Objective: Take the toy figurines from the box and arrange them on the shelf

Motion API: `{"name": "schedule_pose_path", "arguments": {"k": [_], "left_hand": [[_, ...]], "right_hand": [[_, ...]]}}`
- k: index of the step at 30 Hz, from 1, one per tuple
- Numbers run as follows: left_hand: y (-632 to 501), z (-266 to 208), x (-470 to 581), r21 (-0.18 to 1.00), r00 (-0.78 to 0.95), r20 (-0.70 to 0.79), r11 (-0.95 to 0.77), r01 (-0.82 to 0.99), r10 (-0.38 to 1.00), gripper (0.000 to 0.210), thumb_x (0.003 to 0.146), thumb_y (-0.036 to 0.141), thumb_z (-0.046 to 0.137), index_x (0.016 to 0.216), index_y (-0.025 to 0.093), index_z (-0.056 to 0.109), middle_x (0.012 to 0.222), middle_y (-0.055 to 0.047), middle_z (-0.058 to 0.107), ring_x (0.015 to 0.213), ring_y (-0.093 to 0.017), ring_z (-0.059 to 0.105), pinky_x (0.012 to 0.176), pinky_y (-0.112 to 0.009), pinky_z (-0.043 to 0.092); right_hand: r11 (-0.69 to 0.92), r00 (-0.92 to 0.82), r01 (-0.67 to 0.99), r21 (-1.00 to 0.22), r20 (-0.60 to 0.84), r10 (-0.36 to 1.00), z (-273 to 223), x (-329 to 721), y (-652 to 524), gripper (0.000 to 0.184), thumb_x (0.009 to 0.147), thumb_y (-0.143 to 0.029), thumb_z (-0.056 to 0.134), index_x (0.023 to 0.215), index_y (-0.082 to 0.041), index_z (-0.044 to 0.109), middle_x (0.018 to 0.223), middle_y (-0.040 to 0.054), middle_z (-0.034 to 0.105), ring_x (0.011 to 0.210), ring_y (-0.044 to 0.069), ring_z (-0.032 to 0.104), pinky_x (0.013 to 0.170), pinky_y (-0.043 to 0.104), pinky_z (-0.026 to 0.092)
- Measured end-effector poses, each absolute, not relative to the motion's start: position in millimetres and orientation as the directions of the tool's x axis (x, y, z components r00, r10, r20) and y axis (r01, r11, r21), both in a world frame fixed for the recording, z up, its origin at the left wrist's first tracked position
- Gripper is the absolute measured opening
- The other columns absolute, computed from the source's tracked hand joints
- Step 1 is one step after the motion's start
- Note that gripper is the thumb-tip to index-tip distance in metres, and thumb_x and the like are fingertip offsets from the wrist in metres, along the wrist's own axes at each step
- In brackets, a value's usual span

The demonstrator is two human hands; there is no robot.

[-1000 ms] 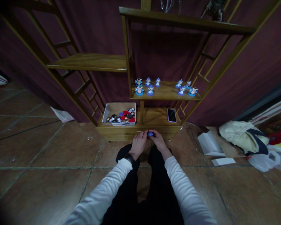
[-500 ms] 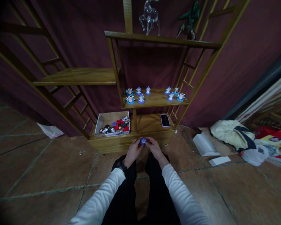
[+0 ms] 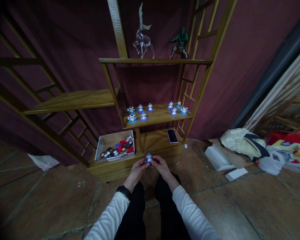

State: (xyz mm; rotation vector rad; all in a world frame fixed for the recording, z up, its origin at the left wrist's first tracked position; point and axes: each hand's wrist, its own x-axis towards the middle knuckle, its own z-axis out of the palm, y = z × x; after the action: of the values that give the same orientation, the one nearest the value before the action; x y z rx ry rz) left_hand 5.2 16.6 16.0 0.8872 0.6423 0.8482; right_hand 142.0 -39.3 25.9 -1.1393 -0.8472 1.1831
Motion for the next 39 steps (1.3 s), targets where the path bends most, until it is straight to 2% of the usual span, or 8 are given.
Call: {"name": "schedule_pose_path", "arguments": {"k": [5, 11, 16, 24, 31, 39], "left_hand": [[16, 17, 6, 0.852, 0.523, -0.164, 0.387, -0.352, 0.836, 0.041, 0.054, 0.021, 0.079, 0.093, 0.012, 0.069, 0.09, -0.009, 0.069, 0.08, -0.016, 0.062, 0.079, -0.029, 0.044], [15, 19, 8, 0.877, 0.509, -0.164, 0.361, -0.316, 0.845, 0.045, 0.052, 0.024, 0.08, 0.094, 0.013, 0.069, 0.091, -0.01, 0.069, 0.082, -0.017, 0.062, 0.08, -0.031, 0.044], [13, 14, 10, 0.905, 0.486, -0.128, 0.302, -0.3, 0.865, 0.043, 0.053, 0.022, 0.079, 0.093, 0.013, 0.067, 0.09, -0.008, 0.069, 0.083, -0.017, 0.062, 0.081, -0.031, 0.044], [11, 0, 13, 0.942, 0.408, -0.094, 0.214, -0.26, 0.908, 0.044, 0.049, 0.022, 0.08, 0.088, 0.015, 0.059, 0.079, -0.002, 0.065, 0.073, -0.014, 0.06, 0.072, -0.027, 0.045], [11, 3, 14, 0.96, 0.394, -0.075, 0.173, -0.22, 0.916, 0.043, 0.047, 0.025, 0.08, 0.081, 0.016, 0.056, 0.076, 0.0, 0.064, 0.071, -0.013, 0.058, 0.071, -0.027, 0.044], [10, 11, 10, 0.932, 0.469, -0.108, 0.253, -0.258, 0.876, 0.048, 0.051, 0.025, 0.079, 0.095, 0.014, 0.065, 0.088, -0.006, 0.067, 0.083, -0.017, 0.06, 0.081, -0.031, 0.043]], "right_hand": [[-0.005, 0.258, -0.225, -0.974, -0.065, 0.964, 27, 142, -37, 0.039, 0.062, -0.044, 0.072, 0.093, -0.023, 0.064, 0.096, 0.0034, 0.066, 0.085, 0.02, 0.06, 0.074, 0.034, 0.049], [0.077, 0.272, -0.104, -0.992, 0.046, 0.961, 24, 144, -33, 0.032, 0.065, -0.039, 0.07, 0.092, -0.023, 0.066, 0.096, 0.003, 0.067, 0.093, 0.021, 0.059, 0.09, 0.036, 0.04], [0.088, 0.261, -0.041, -0.995, 0.074, 0.962, 14, 146, -30, 0.029, 0.067, -0.039, 0.068, 0.09, -0.022, 0.065, 0.09, 0.0023, 0.066, 0.088, 0.021, 0.058, 0.086, 0.035, 0.041], [0.086, 0.259, 0.002, -0.996, 0.083, 0.962, 12, 147, -28, 0.03, 0.065, -0.041, 0.069, 0.087, -0.021, 0.065, 0.085, 0.0017, 0.065, 0.083, 0.02, 0.058, 0.082, 0.034, 0.043], [0.072, 0.218, -0.083, -0.994, 0.053, 0.975, 24, 147, -33, 0.03, 0.063, -0.039, 0.071, 0.087, -0.023, 0.066, 0.085, 0.001, 0.066, 0.083, 0.02, 0.058, 0.082, 0.034, 0.043], [0.05, 0.213, -0.171, -0.984, 0.012, 0.977, 38, 148, -39, 0.033, 0.062, -0.042, 0.071, 0.087, -0.022, 0.069, 0.089, 0.0024, 0.068, 0.088, 0.02, 0.059, 0.088, 0.035, 0.041]]}}
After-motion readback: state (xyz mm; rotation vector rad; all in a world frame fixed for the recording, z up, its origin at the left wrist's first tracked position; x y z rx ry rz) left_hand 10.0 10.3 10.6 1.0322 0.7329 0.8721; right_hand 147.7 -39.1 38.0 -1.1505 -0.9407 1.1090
